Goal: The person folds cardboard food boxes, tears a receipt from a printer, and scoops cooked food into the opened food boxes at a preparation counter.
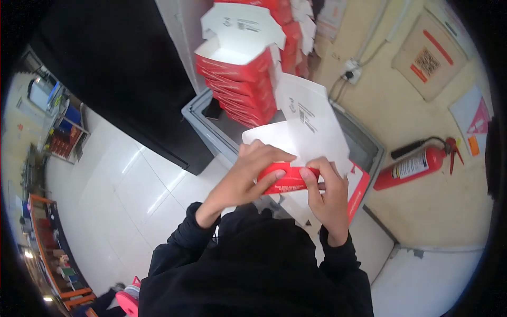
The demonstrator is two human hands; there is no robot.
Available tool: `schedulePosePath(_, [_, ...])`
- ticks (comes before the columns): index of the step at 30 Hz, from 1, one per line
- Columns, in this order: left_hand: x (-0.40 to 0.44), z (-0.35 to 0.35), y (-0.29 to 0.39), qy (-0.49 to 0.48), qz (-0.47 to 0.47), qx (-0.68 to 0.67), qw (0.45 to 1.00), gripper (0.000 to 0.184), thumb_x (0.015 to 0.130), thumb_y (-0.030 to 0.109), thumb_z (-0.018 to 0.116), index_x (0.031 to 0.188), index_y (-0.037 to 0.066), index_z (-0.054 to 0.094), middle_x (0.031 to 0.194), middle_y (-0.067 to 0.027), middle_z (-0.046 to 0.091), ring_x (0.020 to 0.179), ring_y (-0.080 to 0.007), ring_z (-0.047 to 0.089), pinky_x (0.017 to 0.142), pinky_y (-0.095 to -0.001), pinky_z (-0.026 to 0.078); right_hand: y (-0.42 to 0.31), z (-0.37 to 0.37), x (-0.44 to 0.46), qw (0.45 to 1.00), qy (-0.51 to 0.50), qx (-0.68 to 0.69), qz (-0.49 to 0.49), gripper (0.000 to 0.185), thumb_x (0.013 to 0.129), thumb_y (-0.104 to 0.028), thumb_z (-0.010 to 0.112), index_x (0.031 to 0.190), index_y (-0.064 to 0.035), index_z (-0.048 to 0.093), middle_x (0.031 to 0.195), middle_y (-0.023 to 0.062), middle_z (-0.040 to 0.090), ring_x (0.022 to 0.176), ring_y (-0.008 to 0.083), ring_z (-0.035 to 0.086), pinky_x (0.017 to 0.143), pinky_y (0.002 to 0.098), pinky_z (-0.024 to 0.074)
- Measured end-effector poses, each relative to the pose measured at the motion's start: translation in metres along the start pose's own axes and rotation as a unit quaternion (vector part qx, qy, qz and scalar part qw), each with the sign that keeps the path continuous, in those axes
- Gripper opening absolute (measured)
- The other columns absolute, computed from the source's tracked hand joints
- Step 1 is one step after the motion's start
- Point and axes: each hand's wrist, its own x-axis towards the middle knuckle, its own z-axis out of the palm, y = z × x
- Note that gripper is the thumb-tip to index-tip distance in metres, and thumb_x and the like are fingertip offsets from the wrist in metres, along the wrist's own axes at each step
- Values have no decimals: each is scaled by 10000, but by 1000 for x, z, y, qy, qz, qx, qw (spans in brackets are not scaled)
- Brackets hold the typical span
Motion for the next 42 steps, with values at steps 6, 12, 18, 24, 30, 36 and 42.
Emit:
schedulePosePath(6, [27,-30,15,171,100,217,956,350,829,174,679,1172,120,639,960,45,683,686,-133,491,692,-325,293,-10,27,65,977,101,8,-190,142,916,-86,609,1039,-18,621,941,117,669,809,291,662,793,356,503])
schedulePosePath(12, [148,-44,-73,428,146,265,852,291,808,171,634,1093,116,658,882,47,689,624,-133,516,689,-345,310,-18,53,134,952,187,16,-241,351,963,-121,543,1294,-4,528,1447,209,346,1340,330,384,1068,430,361])
schedulePosePath(18, [188,-57,-167,368,-19,290,883,353,815,218,675,1156,130,644,1078,-49,653,936,-230,565,843,-427,340,28,44,90,974,171,-32,-146,364,971,-127,534,1315,-11,500,1426,185,340,1332,293,388,1064,426,393])
schedulePosePath(24, [125,-1,-131,387,109,262,877,518,790,299,728,1250,111,584,1319,-152,517,1213,-325,476,951,-492,349,97,32,18,971,224,-79,30,335,973,-136,538,1293,-40,514,1382,153,395,1291,266,424,996,391,442])
schedulePosePath(30, [-37,174,-103,-260,186,116,941,428,811,307,667,1173,91,594,1314,-158,545,1289,-343,463,1042,-467,396,150,6,-89,930,288,-111,203,254,971,-133,545,1216,-71,577,1229,122,525,1158,237,527,916,334,474])
schedulePosePath(36, [-54,203,-132,-415,153,97,892,393,830,254,657,1163,54,597,1401,-173,469,1360,-353,382,1095,-440,353,170,-1,-161,929,237,-89,269,199,972,-116,540,1142,-51,620,1073,101,582,1050,176,568,833,309,492])
schedulePosePath(42, [-47,197,-117,-413,178,162,879,490,835,180,636,1289,32,526,1456,-185,409,1414,-371,288,1144,-456,289,152,11,-191,963,57,-107,241,455,843,-158,717,1269,-104,567,1290,162,543,1237,333,494,1013,422,417])
